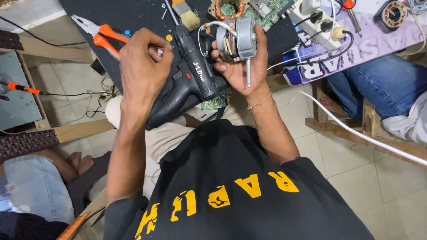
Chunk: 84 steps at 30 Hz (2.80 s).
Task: Disassembling a small electric motor by unscrewing its components using an electric screwdriver.
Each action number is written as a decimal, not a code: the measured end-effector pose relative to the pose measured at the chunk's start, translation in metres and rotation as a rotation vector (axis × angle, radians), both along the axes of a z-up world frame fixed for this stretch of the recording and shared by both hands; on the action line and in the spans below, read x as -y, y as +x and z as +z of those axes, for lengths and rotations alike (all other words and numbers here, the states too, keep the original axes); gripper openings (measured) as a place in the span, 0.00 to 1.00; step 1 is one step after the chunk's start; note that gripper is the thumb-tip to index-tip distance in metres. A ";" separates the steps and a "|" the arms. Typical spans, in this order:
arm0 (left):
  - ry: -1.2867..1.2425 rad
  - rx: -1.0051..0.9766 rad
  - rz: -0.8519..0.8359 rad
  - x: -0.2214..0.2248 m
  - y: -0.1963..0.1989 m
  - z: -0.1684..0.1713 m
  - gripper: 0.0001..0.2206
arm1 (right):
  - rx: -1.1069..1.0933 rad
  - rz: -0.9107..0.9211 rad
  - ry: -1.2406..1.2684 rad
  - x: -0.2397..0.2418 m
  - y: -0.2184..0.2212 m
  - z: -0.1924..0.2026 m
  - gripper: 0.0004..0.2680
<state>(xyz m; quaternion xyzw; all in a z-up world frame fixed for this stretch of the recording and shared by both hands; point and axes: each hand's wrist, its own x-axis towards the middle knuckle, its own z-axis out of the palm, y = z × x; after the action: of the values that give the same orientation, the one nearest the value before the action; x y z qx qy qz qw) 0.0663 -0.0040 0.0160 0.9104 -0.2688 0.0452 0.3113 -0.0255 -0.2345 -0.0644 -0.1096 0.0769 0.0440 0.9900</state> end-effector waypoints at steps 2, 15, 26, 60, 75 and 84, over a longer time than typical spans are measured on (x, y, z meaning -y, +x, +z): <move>-0.367 -0.237 -0.223 0.009 -0.009 0.016 0.05 | -0.011 0.018 -0.004 0.000 0.003 0.001 0.29; -0.516 -0.385 -0.303 0.053 -0.042 0.028 0.07 | 0.025 -0.037 0.016 -0.005 0.003 0.003 0.23; -0.577 -0.075 -0.329 0.064 -0.055 0.003 0.04 | 0.014 -0.138 0.011 -0.008 0.006 -0.010 0.20; -0.164 0.257 -0.353 0.058 -0.064 0.003 0.03 | 0.133 -0.217 -0.240 -0.018 0.001 -0.019 0.24; -0.235 0.239 -0.324 0.059 -0.066 -0.006 0.04 | 0.130 -0.219 -0.249 -0.020 0.002 -0.015 0.23; -0.471 0.072 -0.370 0.056 -0.066 -0.011 0.04 | 0.198 -0.235 -0.230 -0.017 0.002 -0.021 0.20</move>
<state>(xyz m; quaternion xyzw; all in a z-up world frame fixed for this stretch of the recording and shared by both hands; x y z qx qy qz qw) 0.0008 -0.0603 0.0049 0.7465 -0.4231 0.0811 0.5071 -0.0234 -0.2177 -0.0853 -0.2159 -0.0042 -0.0919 0.9721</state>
